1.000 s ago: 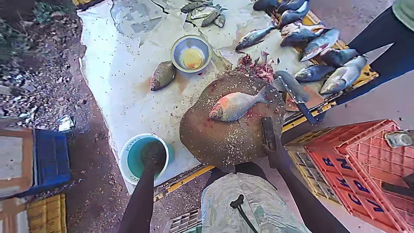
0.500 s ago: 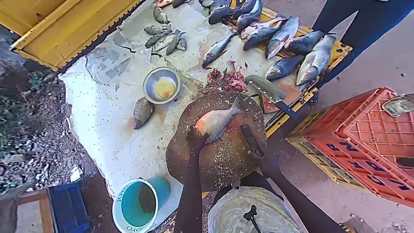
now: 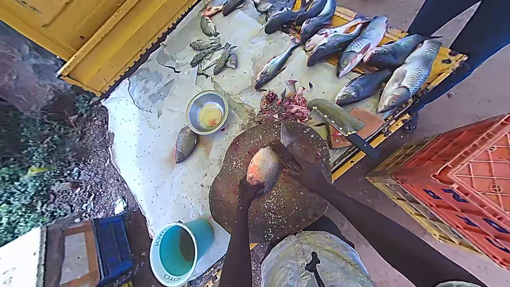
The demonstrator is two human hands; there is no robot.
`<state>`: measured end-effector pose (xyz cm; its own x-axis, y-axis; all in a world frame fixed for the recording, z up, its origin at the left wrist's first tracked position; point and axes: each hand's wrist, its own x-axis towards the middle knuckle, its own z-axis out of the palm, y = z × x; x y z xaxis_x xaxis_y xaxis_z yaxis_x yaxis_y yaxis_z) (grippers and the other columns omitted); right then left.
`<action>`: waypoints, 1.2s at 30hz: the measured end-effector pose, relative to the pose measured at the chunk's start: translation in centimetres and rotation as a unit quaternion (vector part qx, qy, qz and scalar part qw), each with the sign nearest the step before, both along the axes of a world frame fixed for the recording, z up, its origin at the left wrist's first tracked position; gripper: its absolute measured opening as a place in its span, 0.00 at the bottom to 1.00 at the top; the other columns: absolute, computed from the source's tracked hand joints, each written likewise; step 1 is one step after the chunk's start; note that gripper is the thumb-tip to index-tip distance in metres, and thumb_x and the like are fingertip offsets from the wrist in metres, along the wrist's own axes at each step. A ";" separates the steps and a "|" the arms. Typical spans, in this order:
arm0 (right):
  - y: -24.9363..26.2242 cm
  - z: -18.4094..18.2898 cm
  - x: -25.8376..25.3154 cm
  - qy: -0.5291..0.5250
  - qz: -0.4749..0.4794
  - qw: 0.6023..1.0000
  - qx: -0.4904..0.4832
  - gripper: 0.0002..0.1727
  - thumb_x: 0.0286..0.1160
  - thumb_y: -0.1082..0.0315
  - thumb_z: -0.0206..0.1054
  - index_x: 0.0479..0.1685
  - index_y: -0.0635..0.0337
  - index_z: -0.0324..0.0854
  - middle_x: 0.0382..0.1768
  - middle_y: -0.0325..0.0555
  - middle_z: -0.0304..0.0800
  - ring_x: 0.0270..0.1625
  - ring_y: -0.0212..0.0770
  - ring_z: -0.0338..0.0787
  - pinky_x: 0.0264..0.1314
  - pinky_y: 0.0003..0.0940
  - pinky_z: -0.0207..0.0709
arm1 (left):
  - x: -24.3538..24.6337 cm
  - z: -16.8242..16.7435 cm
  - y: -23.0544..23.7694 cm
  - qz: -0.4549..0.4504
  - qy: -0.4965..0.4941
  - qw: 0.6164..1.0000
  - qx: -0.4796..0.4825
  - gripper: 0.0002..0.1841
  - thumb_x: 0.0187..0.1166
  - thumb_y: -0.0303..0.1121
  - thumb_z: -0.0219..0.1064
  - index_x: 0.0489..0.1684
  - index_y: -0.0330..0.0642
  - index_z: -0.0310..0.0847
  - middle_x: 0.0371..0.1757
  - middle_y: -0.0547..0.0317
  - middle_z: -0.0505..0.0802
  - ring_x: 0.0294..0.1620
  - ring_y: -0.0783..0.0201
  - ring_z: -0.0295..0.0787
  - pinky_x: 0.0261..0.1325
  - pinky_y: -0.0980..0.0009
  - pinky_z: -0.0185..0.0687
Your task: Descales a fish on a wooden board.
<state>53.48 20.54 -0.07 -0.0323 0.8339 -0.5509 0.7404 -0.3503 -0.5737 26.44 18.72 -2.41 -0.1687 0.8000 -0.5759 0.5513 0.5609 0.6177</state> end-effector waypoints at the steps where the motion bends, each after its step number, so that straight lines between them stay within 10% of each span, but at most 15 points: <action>1: 0.0 1.0 0.0 0.019 0.069 0.997 -0.025 0.45 0.74 0.34 0.68 0.93 0.35 0.60 0.62 0.55 0.90 0.63 0.56 0.90 0.67 0.63 0.80 | 0.1 -0.3 0.2 0.015 -0.025 1.000 0.011 0.46 0.59 0.41 0.86 0.80 0.33 0.69 0.71 0.38 0.85 0.72 0.52 0.83 0.77 0.55 0.77; 3: -0.5 0.8 1.4 0.059 0.116 0.990 -0.050 0.44 0.70 0.33 0.72 0.89 0.31 0.66 0.68 0.48 0.89 0.70 0.49 0.87 0.74 0.60 0.77 | 0.3 -1.1 -1.5 0.047 -0.076 0.995 0.033 0.41 0.58 0.37 0.85 0.76 0.33 0.73 0.65 0.43 0.89 0.65 0.59 0.87 0.70 0.60 0.83; 6: 0.7 -0.8 0.6 0.049 -0.063 0.997 0.013 0.37 0.73 0.39 0.74 0.81 0.43 0.75 0.52 0.60 0.92 0.52 0.59 0.91 0.58 0.66 0.80 | 0.8 -0.8 -0.9 0.028 -0.046 0.998 0.041 0.42 0.58 0.38 0.85 0.78 0.34 0.73 0.66 0.41 0.89 0.68 0.56 0.86 0.73 0.57 0.80; 10: 0.0 1.9 -0.7 0.076 0.047 0.995 -0.035 0.41 0.73 0.36 0.72 0.87 0.36 0.69 0.60 0.51 0.91 0.60 0.50 0.91 0.65 0.59 0.81 | 1.7 0.4 -2.1 -0.029 0.033 0.998 0.043 0.48 0.61 0.45 0.82 0.85 0.36 0.66 0.75 0.37 0.83 0.78 0.47 0.79 0.82 0.51 0.70; 13: 1.7 0.4 -0.1 0.041 -0.059 0.997 0.005 0.40 0.74 0.38 0.73 0.85 0.43 0.71 0.55 0.63 0.91 0.56 0.63 0.90 0.60 0.70 0.79 | 2.1 1.1 -1.6 -0.053 0.049 0.996 0.046 0.49 0.62 0.47 0.81 0.89 0.43 0.63 0.78 0.39 0.82 0.79 0.44 0.77 0.82 0.46 0.68; 21: 1.0 -0.6 -1.2 0.054 -0.058 0.997 0.008 0.39 0.76 0.40 0.72 0.87 0.41 0.69 0.55 0.61 0.91 0.54 0.62 0.91 0.58 0.68 0.80 | 2.7 1.8 -3.3 -0.027 0.044 0.998 0.031 0.49 0.63 0.43 0.81 0.90 0.39 0.61 0.76 0.38 0.83 0.77 0.45 0.79 0.82 0.50 0.70; 27: 3.2 0.6 2.8 0.082 0.158 0.984 -0.011 0.41 0.70 0.41 0.78 0.87 0.31 0.71 0.69 0.46 0.89 0.71 0.47 0.87 0.75 0.60 0.75 | 2.3 1.0 -3.3 -0.015 0.038 0.999 0.018 0.50 0.64 0.45 0.82 0.89 0.35 0.60 0.79 0.36 0.80 0.81 0.47 0.75 0.86 0.54 0.66; 33: 5.8 1.0 -8.3 0.239 0.222 0.944 0.058 0.43 0.68 0.39 0.78 0.88 0.29 0.68 0.61 0.45 0.93 0.58 0.44 0.93 0.62 0.60 0.85 | 4.6 3.6 -3.5 -0.064 0.105 0.992 0.020 0.43 0.67 0.47 0.79 0.84 0.36 0.68 0.69 0.38 0.88 0.71 0.45 0.84 0.78 0.47 0.73; 36: 7.6 2.6 -3.1 0.253 0.202 0.944 0.058 0.40 0.71 0.45 0.78 0.86 0.37 0.73 0.64 0.46 0.92 0.60 0.41 0.92 0.64 0.51 0.85 | 4.3 2.8 -3.3 -0.039 0.079 0.996 0.019 0.46 0.64 0.48 0.80 0.88 0.48 0.66 0.69 0.43 0.89 0.71 0.46 0.85 0.76 0.44 0.75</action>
